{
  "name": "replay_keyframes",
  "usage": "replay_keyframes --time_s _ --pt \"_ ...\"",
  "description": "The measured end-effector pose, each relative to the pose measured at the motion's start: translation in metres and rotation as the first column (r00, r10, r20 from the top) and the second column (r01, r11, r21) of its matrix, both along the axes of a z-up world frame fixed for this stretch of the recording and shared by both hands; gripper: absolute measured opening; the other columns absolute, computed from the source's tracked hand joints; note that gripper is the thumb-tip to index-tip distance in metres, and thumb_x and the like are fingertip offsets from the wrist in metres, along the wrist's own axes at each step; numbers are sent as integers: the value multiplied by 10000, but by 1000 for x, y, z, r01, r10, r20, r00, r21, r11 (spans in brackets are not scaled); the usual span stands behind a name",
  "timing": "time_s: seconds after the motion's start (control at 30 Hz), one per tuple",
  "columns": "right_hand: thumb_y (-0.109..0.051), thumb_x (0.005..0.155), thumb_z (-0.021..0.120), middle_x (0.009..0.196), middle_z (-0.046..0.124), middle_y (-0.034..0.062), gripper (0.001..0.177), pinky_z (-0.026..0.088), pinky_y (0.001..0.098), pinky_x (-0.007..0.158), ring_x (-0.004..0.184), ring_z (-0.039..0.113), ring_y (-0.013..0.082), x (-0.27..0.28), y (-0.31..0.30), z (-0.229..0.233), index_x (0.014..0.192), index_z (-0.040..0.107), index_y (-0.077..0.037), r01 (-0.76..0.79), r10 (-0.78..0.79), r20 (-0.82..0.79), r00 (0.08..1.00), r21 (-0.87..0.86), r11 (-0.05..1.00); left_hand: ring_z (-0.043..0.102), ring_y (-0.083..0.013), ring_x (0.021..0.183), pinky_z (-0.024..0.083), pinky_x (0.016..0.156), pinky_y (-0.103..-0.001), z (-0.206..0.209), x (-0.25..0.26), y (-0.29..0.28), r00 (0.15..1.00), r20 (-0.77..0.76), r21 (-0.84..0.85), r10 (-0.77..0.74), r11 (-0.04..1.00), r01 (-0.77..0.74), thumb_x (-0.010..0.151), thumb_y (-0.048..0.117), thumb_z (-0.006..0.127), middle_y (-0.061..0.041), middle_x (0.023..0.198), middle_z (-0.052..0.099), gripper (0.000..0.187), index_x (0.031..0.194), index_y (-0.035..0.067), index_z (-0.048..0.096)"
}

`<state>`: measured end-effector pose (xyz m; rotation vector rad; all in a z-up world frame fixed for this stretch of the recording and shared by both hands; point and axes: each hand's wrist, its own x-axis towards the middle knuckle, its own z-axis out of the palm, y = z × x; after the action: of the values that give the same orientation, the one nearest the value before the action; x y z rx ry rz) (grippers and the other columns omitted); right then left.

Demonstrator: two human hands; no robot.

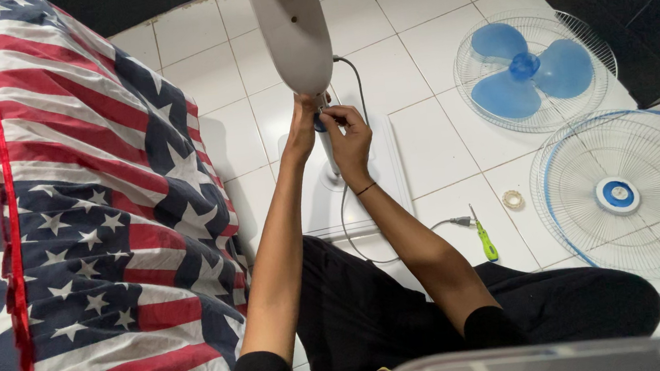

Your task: The person uses a screwdriver to loosen and remove screws from the back of a white electric fan head, then detaches the head from the stand. They reattach the fan head to the stand and tighten the connection with the screwdriver.

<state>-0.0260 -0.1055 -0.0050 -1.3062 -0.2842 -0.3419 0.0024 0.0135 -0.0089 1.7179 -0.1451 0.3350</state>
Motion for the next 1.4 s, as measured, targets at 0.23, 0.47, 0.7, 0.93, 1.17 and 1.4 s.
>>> replay_keyframes --time_s 0.23,0.47,0.7,0.93,1.17,1.4 --pt "-15 942 712 1028 705 58 78 569 276 874 938 676 128 4 -3 1 1014 723 14 -38 39 -9 999 49 998 553 -225 1034 500 911 -385 6 -4 -3 1000 -5 16 16 1000 -16 804 964 224 -116 1124 539 1096 1295 11 450" --pt "-8 934 722 997 700 65 77 568 279 858 917 673 126 11 -4 -4 1004 725 25 -80 81 -14 997 84 993 556 -230 1065 494 942 -386 6 -5 -2 1000 -20 7 21 1000 -21 806 963 238 -120 1139 542 1102 1313 5 441" --pt "-12 949 702 940 714 74 60 578 255 822 887 684 117 12 0 -4 999 695 20 -130 151 -112 982 181 975 544 -216 1033 491 911 -371 5 -3 -1 1000 -17 9 26 1000 -25 806 959 230 -111 1128 543 1094 1301 8 449" --pt "-51 944 709 859 696 59 75 565 252 749 771 653 103 12 1 4 959 673 12 -139 238 -343 909 290 947 531 -175 926 504 787 -346 10 -6 -4 1000 -26 -39 -10 999 9 798 962 252 -91 1069 531 1088 1270 5 464" --pt "-80 949 711 826 686 52 119 561 252 737 735 634 91 20 6 -5 913 609 -30 -156 261 -349 900 301 941 530 -164 881 500 752 -334 14 -4 -5 1000 -19 -40 -16 999 15 799 960 249 -79 1050 527 1062 1277 31 442" --pt "-88 937 725 835 679 61 168 551 255 726 730 630 102 27 4 -12 983 577 -23 -219 353 -340 872 373 901 531 -155 915 498 784 -304 14 -7 -3 1000 0 -34 -8 999 8 836 951 251 -78 1078 534 1043 1300 38 451"
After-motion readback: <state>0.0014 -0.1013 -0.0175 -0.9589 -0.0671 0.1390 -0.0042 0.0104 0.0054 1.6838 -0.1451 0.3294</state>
